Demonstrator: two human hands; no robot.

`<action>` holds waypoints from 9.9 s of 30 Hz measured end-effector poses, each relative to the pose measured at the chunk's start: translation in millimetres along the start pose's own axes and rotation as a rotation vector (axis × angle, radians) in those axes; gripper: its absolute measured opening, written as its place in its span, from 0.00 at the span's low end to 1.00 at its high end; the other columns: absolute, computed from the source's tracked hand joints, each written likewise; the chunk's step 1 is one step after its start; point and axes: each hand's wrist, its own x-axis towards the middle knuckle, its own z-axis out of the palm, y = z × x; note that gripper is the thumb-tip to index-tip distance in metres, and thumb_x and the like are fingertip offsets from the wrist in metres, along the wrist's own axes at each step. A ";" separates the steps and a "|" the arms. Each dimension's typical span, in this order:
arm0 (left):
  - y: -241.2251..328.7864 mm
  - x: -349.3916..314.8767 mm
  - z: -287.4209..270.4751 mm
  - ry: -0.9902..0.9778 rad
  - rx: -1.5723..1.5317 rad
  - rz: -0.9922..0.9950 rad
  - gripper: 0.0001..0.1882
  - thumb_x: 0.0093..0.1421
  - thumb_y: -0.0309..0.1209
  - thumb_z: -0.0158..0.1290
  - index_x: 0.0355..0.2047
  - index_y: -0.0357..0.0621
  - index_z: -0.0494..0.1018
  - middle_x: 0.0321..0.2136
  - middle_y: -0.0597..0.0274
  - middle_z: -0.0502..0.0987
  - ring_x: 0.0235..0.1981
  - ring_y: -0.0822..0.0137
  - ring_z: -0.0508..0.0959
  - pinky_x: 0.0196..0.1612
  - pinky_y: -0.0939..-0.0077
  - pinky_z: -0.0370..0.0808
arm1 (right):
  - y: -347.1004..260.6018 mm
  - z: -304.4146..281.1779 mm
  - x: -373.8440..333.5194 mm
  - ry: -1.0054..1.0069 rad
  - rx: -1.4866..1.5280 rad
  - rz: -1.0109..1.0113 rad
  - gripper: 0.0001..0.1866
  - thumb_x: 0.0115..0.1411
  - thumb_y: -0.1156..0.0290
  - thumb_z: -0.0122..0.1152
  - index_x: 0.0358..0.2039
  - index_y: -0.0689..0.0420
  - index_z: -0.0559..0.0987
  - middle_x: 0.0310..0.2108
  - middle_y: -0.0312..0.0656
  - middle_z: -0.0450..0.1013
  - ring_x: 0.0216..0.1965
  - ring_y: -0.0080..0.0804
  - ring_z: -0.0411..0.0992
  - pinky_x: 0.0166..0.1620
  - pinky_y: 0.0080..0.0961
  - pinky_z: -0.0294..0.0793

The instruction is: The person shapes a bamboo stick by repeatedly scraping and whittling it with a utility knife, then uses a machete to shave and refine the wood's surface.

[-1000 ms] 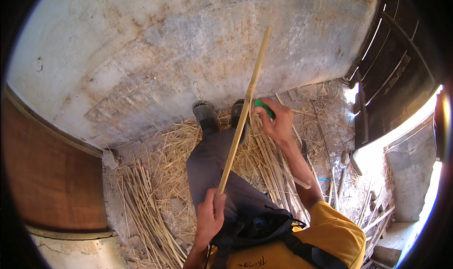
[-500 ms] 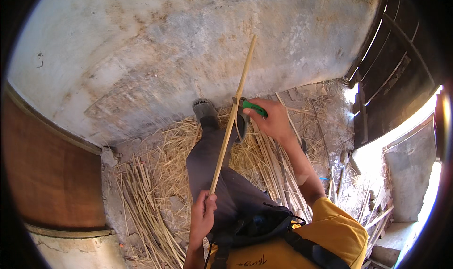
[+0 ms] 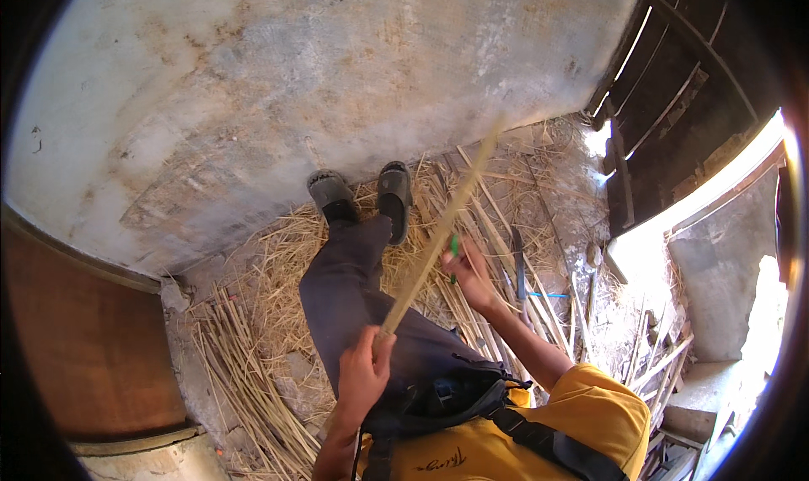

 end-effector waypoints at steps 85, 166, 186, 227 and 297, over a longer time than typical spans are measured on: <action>-28.5 38.8 -37.5 0.185 -0.203 -0.155 0.14 0.82 0.39 0.51 0.47 0.39 0.72 0.24 0.64 0.71 0.24 0.73 0.70 0.29 0.71 0.67 | -48.3 -21.1 48.5 -0.323 -1.016 -0.533 0.28 0.62 0.53 0.76 0.54 0.56 0.78 0.33 0.50 0.81 0.32 0.53 0.83 0.35 0.46 0.81; -45.5 -45.8 -68.3 -0.358 -0.308 -0.380 0.17 0.82 0.38 0.46 0.43 0.37 0.75 0.21 0.63 0.72 0.22 0.69 0.75 0.30 0.68 0.73 | -118.6 26.0 74.2 0.027 0.238 0.041 0.18 0.70 0.57 0.75 0.45 0.61 0.84 0.16 0.26 0.62 0.15 0.15 0.59 0.20 0.21 0.56; 27.9 48.5 -31.9 -0.360 -0.662 -0.231 0.23 0.85 0.45 0.39 0.48 0.36 0.73 0.29 0.67 0.72 0.26 0.72 0.70 0.31 0.74 0.69 | -169.1 63.2 29.7 -0.113 0.550 0.023 0.17 0.75 0.57 0.68 0.45 0.60 0.77 0.17 0.25 0.59 0.14 0.16 0.55 0.21 0.22 0.55; 30.1 40.2 -16.6 0.049 0.278 -0.108 0.14 0.81 0.38 0.49 0.42 0.38 0.69 0.22 0.32 0.77 0.28 0.26 0.79 0.30 0.32 0.72 | -100.6 24.0 43.7 -0.164 -0.810 -0.530 0.17 0.44 0.68 0.75 0.37 0.54 0.86 0.22 0.51 0.77 0.28 0.56 0.80 0.34 0.48 0.79; -36.2 -16.9 -26.2 -0.227 -0.547 -0.262 0.14 0.82 0.35 0.51 0.41 0.37 0.75 0.21 0.73 0.68 0.23 0.81 0.67 0.26 0.78 0.65 | -178.5 20.0 81.1 0.182 0.075 -0.218 0.16 0.74 0.55 0.67 0.41 0.56 0.79 0.17 0.24 0.60 0.16 0.13 0.55 0.22 0.20 0.52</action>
